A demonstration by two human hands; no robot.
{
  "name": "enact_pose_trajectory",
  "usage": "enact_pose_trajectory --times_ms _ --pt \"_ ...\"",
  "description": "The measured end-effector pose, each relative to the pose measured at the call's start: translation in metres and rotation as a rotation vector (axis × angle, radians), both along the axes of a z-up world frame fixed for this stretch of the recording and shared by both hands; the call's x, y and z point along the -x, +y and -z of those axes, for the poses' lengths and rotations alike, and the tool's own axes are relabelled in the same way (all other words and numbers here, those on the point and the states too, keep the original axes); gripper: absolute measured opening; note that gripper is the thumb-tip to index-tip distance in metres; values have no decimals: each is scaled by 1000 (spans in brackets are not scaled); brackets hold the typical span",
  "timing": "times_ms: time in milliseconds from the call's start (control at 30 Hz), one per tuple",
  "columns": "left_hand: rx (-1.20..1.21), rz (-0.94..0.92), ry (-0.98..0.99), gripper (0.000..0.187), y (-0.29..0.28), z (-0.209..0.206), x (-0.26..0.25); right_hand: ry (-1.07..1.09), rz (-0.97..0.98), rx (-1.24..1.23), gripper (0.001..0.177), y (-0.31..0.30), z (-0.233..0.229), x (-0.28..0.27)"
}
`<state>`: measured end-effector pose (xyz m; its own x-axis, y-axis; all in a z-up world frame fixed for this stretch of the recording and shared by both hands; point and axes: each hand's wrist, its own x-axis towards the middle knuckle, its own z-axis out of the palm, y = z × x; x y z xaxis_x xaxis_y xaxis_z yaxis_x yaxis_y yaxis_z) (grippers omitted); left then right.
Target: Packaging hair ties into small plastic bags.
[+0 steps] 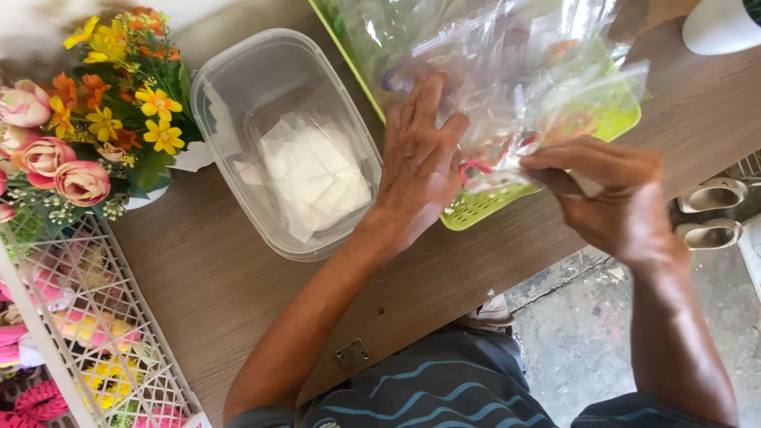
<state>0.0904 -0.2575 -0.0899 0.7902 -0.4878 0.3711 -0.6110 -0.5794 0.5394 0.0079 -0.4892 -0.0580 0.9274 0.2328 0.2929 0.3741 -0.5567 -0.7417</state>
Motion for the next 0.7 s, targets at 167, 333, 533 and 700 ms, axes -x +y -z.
enact_pose_trajectory --times_ms 167,333,533,700 --pt "120 41 100 35 12 -11 0 -11 24 186 12 19 1 -17" --pt "170 106 179 34 27 -17 3 0 -62 425 8 7 11 -19" --pt "214 160 161 29 35 -13 11 117 -95 392 11 1 -3 -18" --pt "274 117 143 25 28 -6 27 137 -84 376 25 19 -29 -17"
